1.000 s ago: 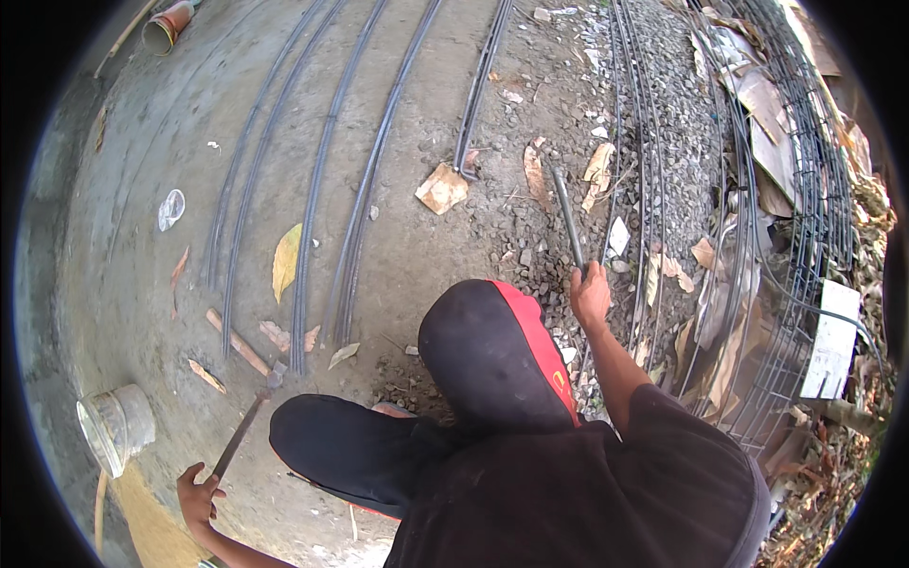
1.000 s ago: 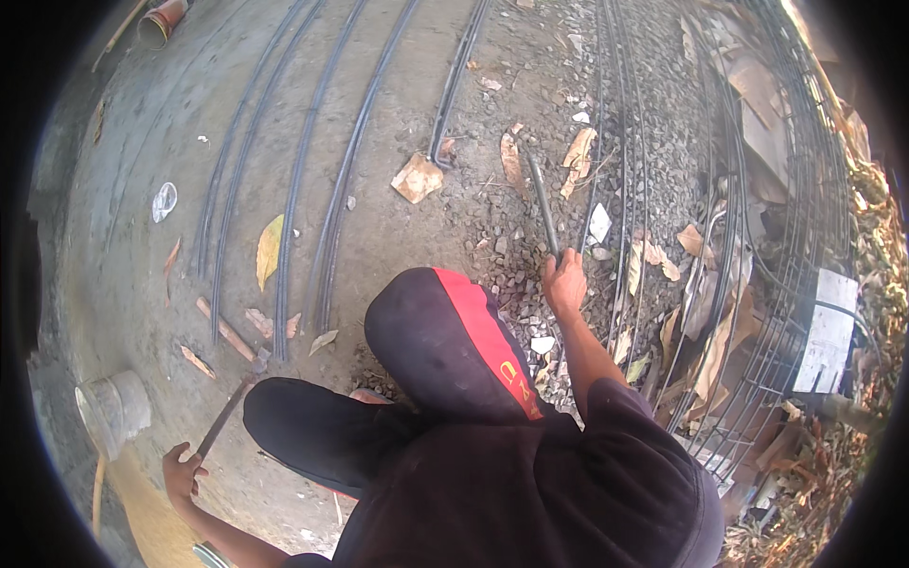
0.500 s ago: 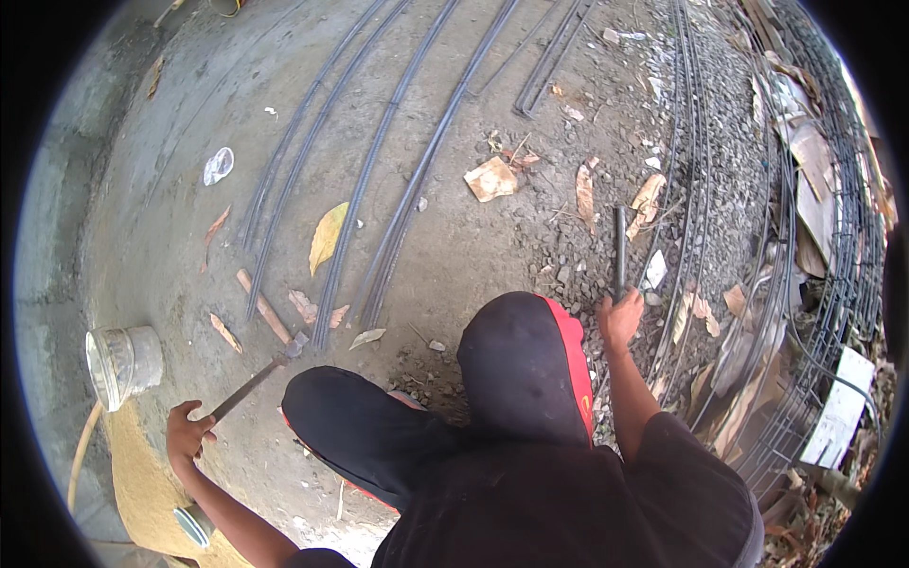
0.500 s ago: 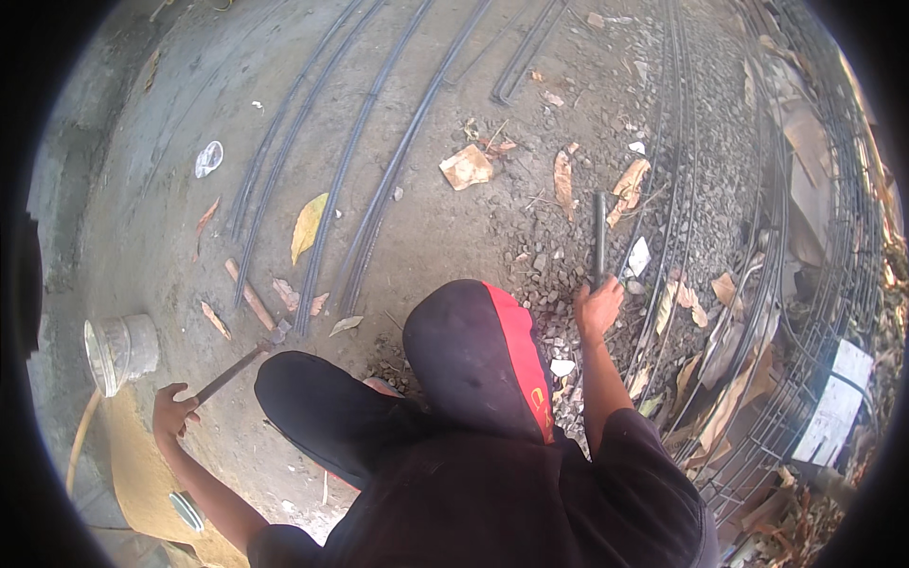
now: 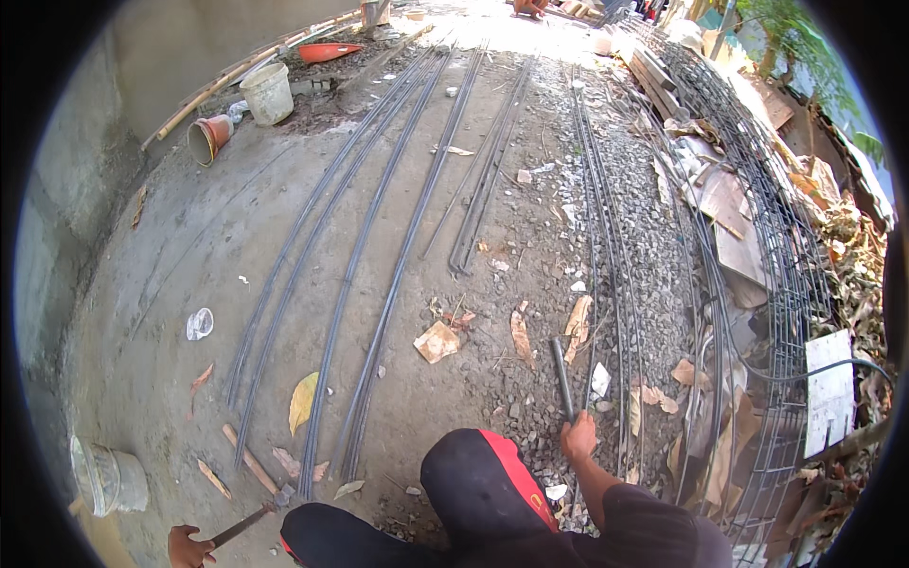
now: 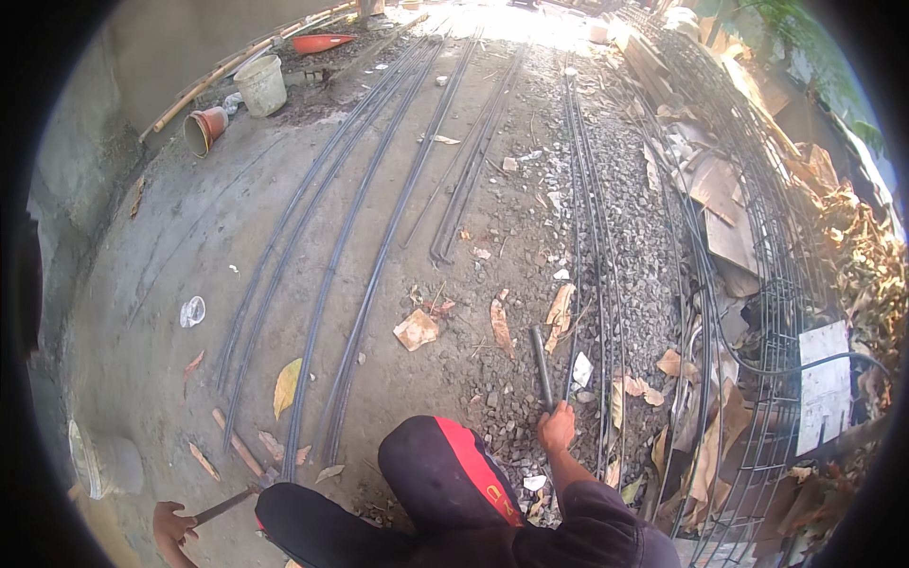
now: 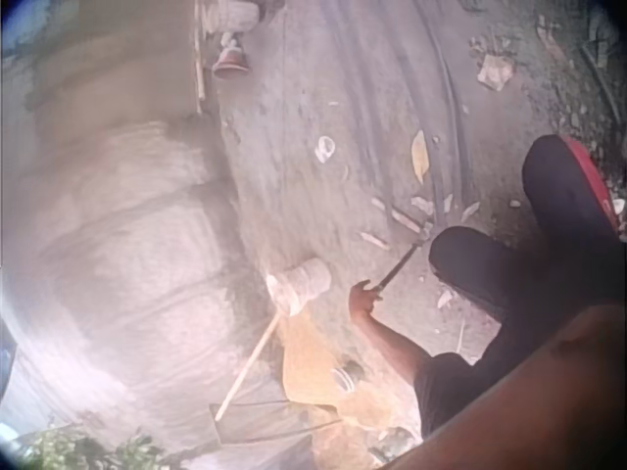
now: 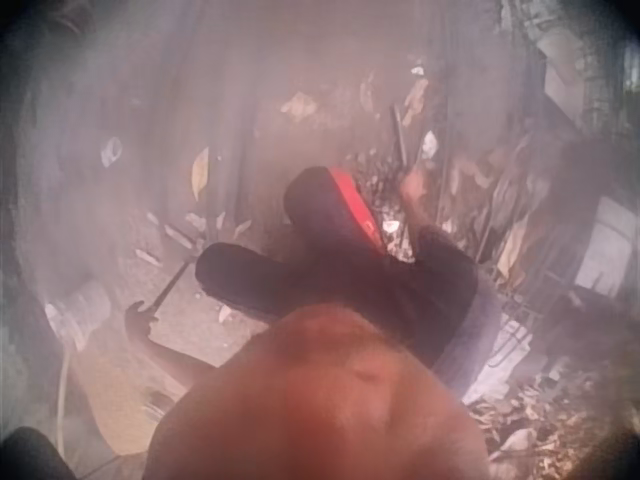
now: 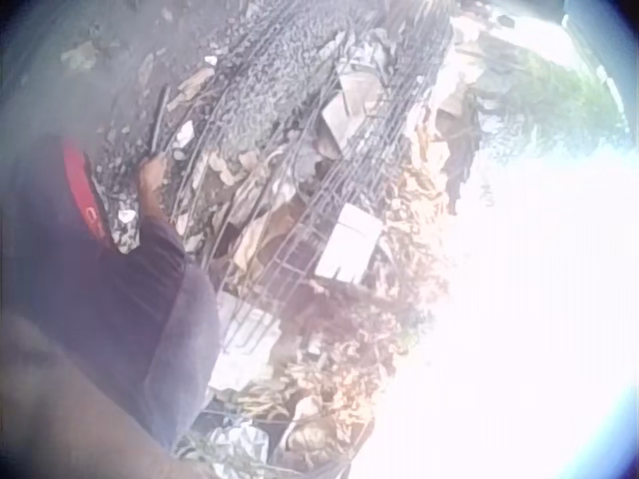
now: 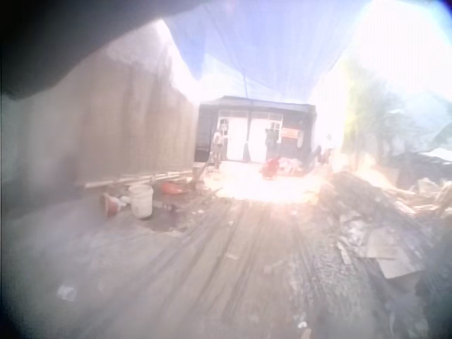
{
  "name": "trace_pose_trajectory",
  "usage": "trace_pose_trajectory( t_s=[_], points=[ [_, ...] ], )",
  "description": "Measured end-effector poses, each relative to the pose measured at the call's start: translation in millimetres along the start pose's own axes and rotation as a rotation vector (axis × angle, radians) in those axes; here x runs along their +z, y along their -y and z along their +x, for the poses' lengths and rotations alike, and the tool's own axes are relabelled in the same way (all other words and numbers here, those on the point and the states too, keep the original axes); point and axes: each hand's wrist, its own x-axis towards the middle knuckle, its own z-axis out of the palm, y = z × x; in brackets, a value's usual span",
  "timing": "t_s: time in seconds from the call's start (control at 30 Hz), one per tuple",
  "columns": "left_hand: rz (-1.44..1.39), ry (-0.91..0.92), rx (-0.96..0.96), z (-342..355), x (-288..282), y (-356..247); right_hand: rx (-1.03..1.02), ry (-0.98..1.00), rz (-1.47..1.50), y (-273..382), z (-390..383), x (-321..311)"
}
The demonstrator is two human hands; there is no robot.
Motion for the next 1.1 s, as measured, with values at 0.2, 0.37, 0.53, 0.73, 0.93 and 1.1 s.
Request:
trace_pose_trajectory(
  t_s=[0.2,0.37,0.53,0.73,0.93,1.1],
  points=[
    [0.058,-0.044,0.062,10.7,-1.5,-11.8,0.04,0.04,0.005,-1.5,-2.5,5.6],
    [0.089,-0.006,0.044,15.2,-5.1,-27.9,0.024,0.013,0.044,-15.7,-2.2,14.7],
    [0.077,-0.044,0.008,-1.6,-4.0,-42.2,0.027,0.027,0.043,-7.8,1.2,8.5],
    [0.09,0.011,-0.021,0.3,-2.8,-40.8,0.012,0.031,-0.002,4.3,0.8,11.8],
    [0.081,-0.047,-0.019,-14.0,0.5,-44.9,-0.285,-0.227,0.013,17.9,-5.2,23.0],
    [0.149,-0.081,-0.078,-42.2,-7.1,-50.4,-0.483,-0.177,0.06,72.8,-10.5,59.2]
  ],
)
